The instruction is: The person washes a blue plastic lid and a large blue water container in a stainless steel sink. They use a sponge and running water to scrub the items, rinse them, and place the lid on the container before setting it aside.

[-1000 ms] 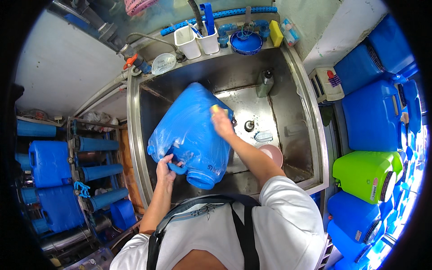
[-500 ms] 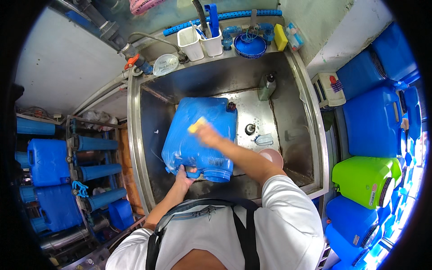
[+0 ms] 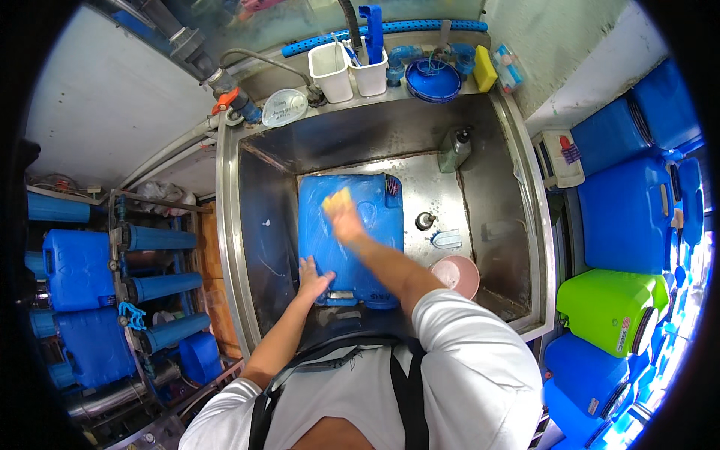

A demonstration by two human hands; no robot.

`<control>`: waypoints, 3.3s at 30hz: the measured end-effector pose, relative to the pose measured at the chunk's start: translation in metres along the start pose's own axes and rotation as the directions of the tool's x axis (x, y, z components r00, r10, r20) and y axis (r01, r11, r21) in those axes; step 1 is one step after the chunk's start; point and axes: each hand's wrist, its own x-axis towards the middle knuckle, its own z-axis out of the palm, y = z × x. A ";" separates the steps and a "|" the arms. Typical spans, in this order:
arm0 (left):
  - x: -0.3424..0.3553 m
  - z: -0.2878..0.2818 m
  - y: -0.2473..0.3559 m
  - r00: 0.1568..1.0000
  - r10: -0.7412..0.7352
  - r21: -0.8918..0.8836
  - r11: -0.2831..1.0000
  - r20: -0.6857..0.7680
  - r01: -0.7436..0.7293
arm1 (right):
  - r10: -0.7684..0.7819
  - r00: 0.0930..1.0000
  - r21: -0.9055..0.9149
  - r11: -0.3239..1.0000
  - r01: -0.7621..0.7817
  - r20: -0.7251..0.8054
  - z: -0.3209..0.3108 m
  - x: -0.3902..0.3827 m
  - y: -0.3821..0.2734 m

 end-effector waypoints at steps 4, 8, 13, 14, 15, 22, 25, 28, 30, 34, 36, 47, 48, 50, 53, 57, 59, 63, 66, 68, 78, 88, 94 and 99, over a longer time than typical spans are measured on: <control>-0.010 0.014 0.020 0.996 -0.004 0.458 0.888 0.091 -0.038 | -0.531 0.732 -0.102 0.776 0.622 0.426 0.020 -0.013 -0.030; -0.016 0.020 0.018 0.998 0.058 0.437 0.897 0.039 -0.069 | -0.316 0.883 -0.341 0.835 0.432 0.346 0.004 0.077 0.008; -0.011 0.024 0.019 0.998 0.048 0.453 0.890 0.041 -0.061 | -0.254 0.963 -0.342 0.900 0.271 0.095 0.052 0.091 -0.034; -0.010 0.026 0.021 0.998 0.030 0.465 0.884 0.047 -0.049 | -0.407 0.883 -0.272 0.845 0.461 0.233 0.064 0.073 -0.047; -0.009 0.027 0.022 0.999 0.014 0.468 0.883 0.051 -0.036 | -0.495 0.739 -0.163 0.770 0.617 0.457 0.073 0.058 -0.056; -0.014 0.024 0.022 0.999 0.035 0.407 0.912 0.033 -0.046 | -0.313 0.945 -0.280 0.902 0.328 0.097 0.032 0.137 0.012; -0.012 0.027 0.025 1.000 0.016 0.425 0.905 0.024 -0.025 | -0.249 0.966 -0.244 0.943 0.225 -0.073 0.015 0.124 0.026; -0.006 0.027 0.025 0.999 0.031 0.439 0.898 0.013 -0.034 | -0.466 0.879 -0.200 0.856 0.476 0.098 0.013 0.021 0.006; 0.001 0.019 0.022 0.982 0.172 0.649 0.738 0.081 -0.183 | -0.536 0.804 -0.036 0.826 0.562 0.258 -0.001 -0.054 0.002; 0.007 -0.005 0.016 0.974 0.140 0.650 0.727 0.176 -0.222 | -0.668 0.621 0.001 0.681 0.732 0.410 -0.064 -0.072 0.059; 0.008 -0.014 0.024 0.988 0.141 0.613 0.775 0.068 -0.152 | -0.450 0.892 -0.118 0.889 0.442 -0.050 -0.087 -0.049 0.084; 0.131 -0.040 0.168 0.834 0.552 0.563 0.679 0.030 -0.470 | -0.673 0.632 0.186 0.727 0.661 0.386 -0.037 -0.173 0.021; 0.134 -0.037 0.172 0.852 0.517 0.591 0.664 0.080 -0.458 | -0.703 0.605 0.190 0.697 0.692 0.373 -0.047 -0.159 0.032; 0.133 -0.034 0.174 0.879 0.458 0.597 0.671 0.131 -0.439 | -0.373 0.906 0.090 0.928 0.362 0.198 -0.069 -0.112 0.056; 0.134 -0.037 0.179 0.892 0.425 0.647 0.640 0.151 -0.414 | 0.720 0.689 0.414 0.652 -0.635 -0.079 -0.103 -0.053 0.073; 0.151 -0.047 0.200 0.917 0.327 0.719 0.579 0.229 -0.386 | 0.445 0.874 0.069 0.895 -0.440 -0.196 -0.101 -0.039 0.046; 0.157 -0.046 0.205 0.933 0.277 0.709 0.609 0.229 -0.354 | 0.313 0.924 0.056 0.950 -0.308 -0.220 -0.091 -0.053 0.036; 0.159 -0.052 0.188 0.939 0.284 0.642 0.687 0.194 -0.341 | 0.395 0.883 0.177 0.916 -0.359 -0.255 -0.079 -0.067 0.052; 0.156 -0.064 0.176 0.939 0.303 0.580 0.741 0.164 -0.340 | 0.640 0.766 0.368 0.727 -0.579 -0.058 -0.079 -0.057 0.069; 0.151 -0.072 0.173 0.913 0.387 0.506 0.767 0.128 -0.395 | 0.643 0.766 0.398 0.699 -0.594 0.016 -0.085 -0.047 0.073; 0.028 -0.104 0.134 0.559 0.753 0.364 0.657 -0.347 -0.660 | 0.402 0.910 0.251 0.896 -0.366 -0.106 -0.170 -0.040 0.030; -0.079 -0.103 0.112 0.429 0.772 0.338 0.606 -0.469 -0.720 | 0.418 0.846 0.437 0.863 -0.255 -0.331 -0.212 -0.072 -0.013; -0.094 -0.099 0.104 0.421 0.767 0.336 0.608 -0.485 -0.719 | 0.260 0.934 0.019 0.964 -0.264 -0.246 -0.198 -0.143 -0.054; -0.103 -0.100 0.097 0.425 0.782 0.346 0.595 -0.455 -0.725 | 0.316 0.831 0.124 0.903 -0.412 0.458 -0.241 -0.155 -0.104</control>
